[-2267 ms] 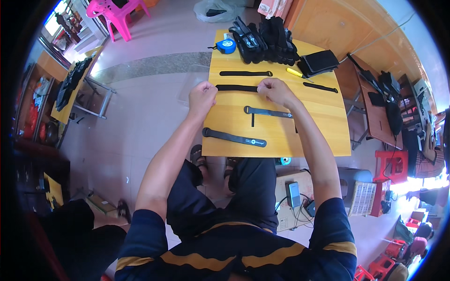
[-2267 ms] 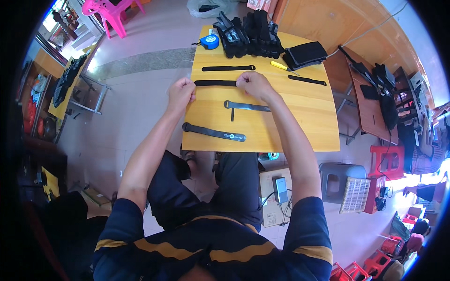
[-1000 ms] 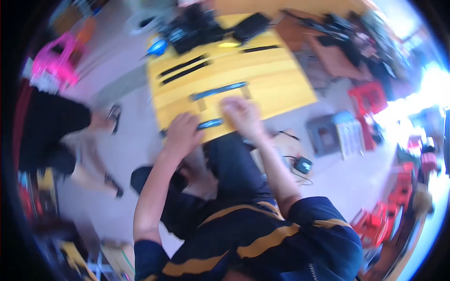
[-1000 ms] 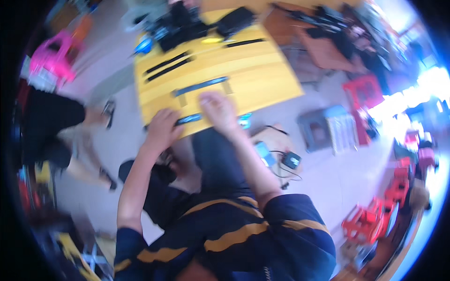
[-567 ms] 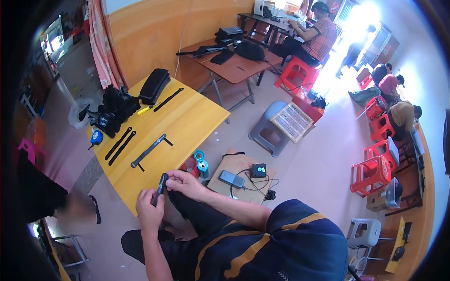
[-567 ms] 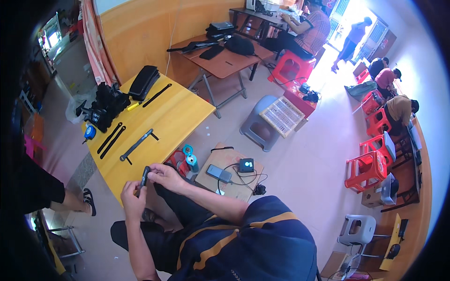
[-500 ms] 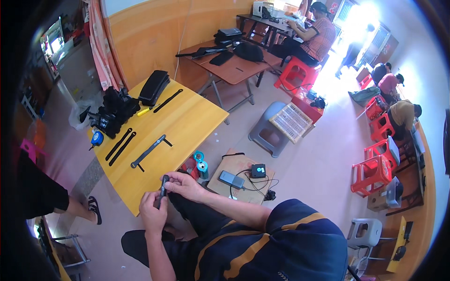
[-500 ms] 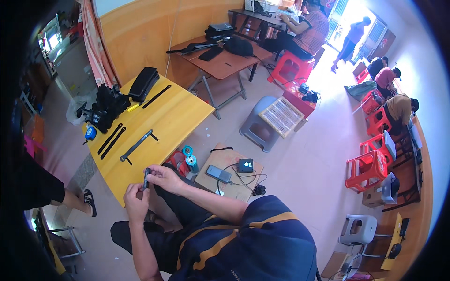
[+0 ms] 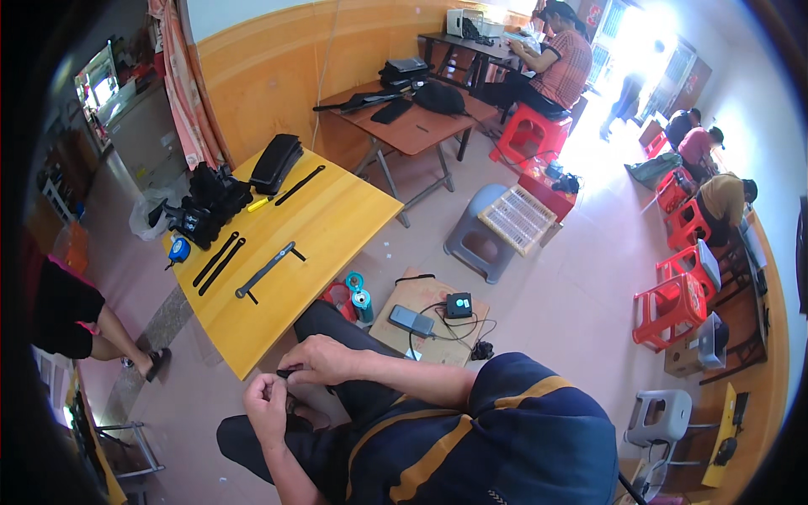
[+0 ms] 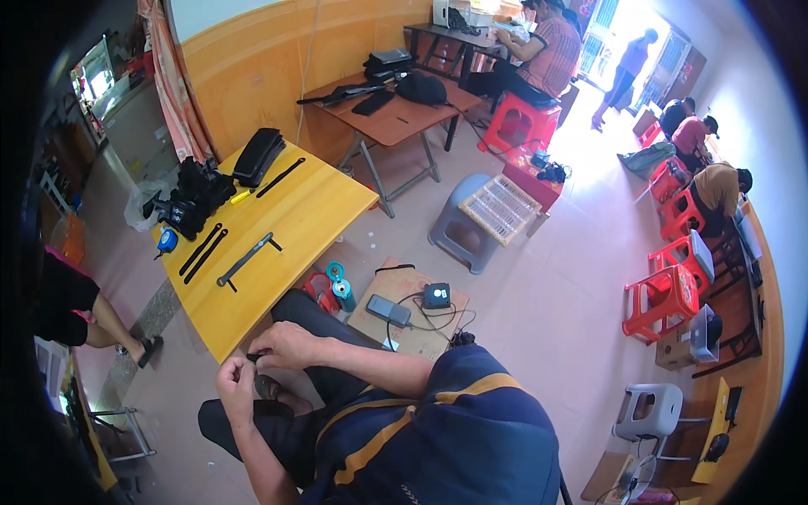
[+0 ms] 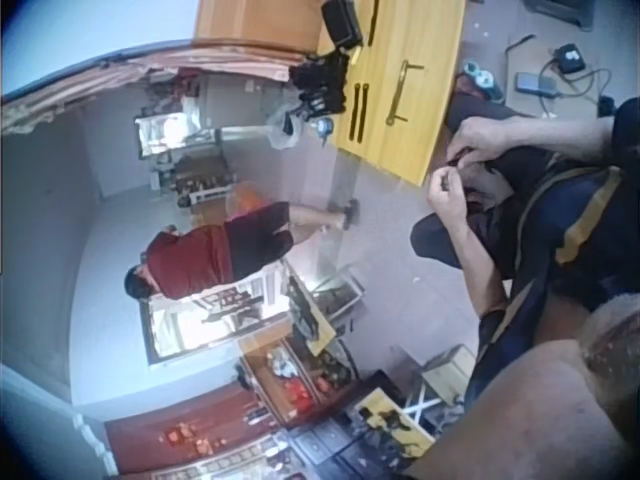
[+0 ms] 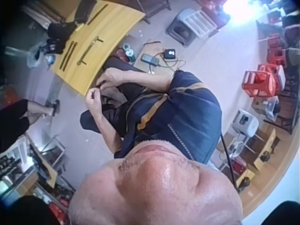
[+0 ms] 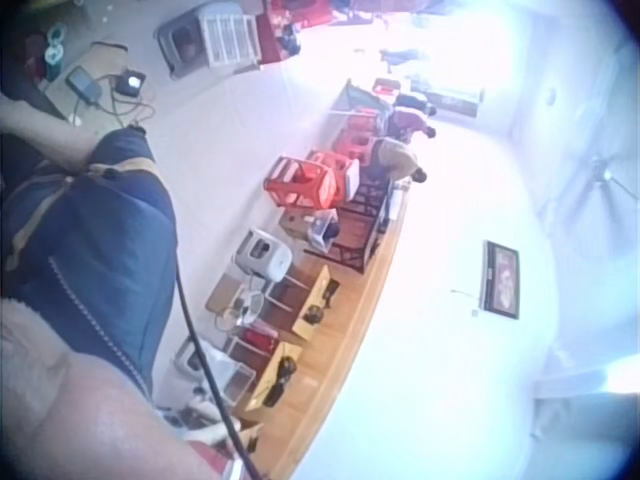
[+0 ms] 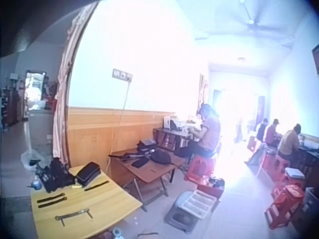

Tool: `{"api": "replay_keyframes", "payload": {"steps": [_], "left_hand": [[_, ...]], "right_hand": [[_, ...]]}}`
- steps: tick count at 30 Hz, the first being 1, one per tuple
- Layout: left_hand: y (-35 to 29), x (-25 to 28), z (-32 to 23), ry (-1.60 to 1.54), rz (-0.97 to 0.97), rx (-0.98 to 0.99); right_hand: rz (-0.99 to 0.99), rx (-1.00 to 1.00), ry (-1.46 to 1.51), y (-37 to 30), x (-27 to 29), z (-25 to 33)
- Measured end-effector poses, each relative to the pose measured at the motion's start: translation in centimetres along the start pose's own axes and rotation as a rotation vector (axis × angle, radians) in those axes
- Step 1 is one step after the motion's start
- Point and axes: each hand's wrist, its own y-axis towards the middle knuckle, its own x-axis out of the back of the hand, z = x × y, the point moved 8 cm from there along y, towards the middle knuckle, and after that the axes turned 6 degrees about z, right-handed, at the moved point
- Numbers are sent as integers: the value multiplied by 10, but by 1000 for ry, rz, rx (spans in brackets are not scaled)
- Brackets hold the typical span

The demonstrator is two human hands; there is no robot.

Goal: Assembling plastic buckles and adjustment clips onto black textile straps.

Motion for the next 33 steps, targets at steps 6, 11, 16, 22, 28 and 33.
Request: {"api": "replay_keyframes", "payload": {"steps": [6,11,16,22,28,33], "left_hand": [[-18,3,9,-195,46,115],[-27,14,3,-250,38,123],[-37,15,10,-339,13,151],[-44,4,30,-426,-53,195],[-56,9,42,-542,-180,175],[-59,19,27,-274,-313,96]], "right_hand": [[55,46,-90,-4,-7,24],[70,116,-196,0,-11,50],[87,137,-265,0,-14,62],[187,71,-433,2,-34,44],[118,129,-239,5,-39,45],[-22,173,-110,14,-28,55]]}}
